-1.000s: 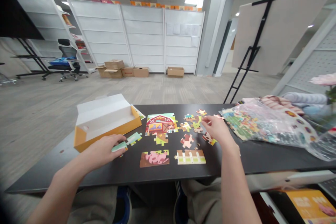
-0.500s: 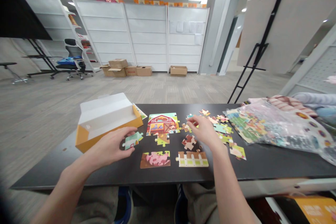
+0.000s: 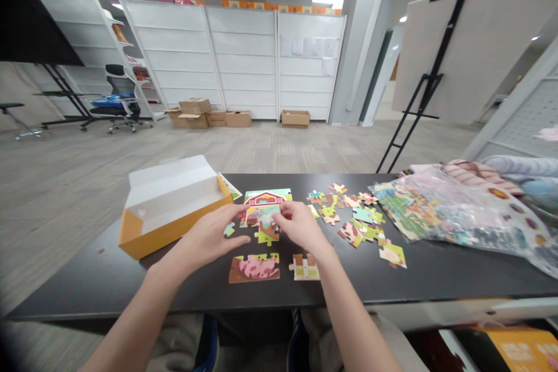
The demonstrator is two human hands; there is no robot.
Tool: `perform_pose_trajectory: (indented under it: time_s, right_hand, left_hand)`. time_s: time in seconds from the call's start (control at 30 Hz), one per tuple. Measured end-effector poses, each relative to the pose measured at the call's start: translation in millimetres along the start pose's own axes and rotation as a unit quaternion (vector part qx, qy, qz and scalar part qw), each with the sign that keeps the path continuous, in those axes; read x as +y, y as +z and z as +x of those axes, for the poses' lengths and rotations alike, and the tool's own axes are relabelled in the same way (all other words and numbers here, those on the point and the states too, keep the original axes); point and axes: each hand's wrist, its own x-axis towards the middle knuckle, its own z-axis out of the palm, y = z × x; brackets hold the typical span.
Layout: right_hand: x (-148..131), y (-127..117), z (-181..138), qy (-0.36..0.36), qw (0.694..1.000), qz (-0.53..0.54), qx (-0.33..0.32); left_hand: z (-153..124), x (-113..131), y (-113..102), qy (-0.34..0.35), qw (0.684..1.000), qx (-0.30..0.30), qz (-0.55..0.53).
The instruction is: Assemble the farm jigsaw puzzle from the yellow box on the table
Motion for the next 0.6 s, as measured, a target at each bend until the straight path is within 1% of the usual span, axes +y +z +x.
perform_pose_trajectory:
  time_s: [0.07,0.1,0.17,0.23,0.33,0.47,0.6]
  right_hand:
    - [7,-12,2,0.000,0.999,-0.008,0.050]
    - [11,-17,3,-0.002,0.998,-0.007,0.064]
    - [15,-22,4,-0.009,0.997,0.000,0.071]
    - [16,-22,5,-0.016,0.998,-0.006,0.067]
    - [10,-17,2,-0.024,0.997,-0.028,0.062]
    - [2,-12,-1,-0.040,0.998,-0.025,0.034]
    - [2,-12,-1,-0.047,0.999,-0.016,0.007]
  left_hand:
    - [-6,-9,-4,-0.072,0.995,-0.026,0.063]
    - [-9,-12,-5,-0.104,0.989,-0.044,0.094]
    - [-13,-16,-8,-0.157,0.975,-0.079,0.136]
    - [-17,-15,-9,-0.188,0.966,-0.103,0.143]
    - [-19,-15,-11,-0.205,0.965,-0.109,0.126]
    - [-21,-18,-10,-0.200,0.971,-0.105,0.082]
    - [-24,-27,-4,-0.173,0.981,-0.073,0.053]
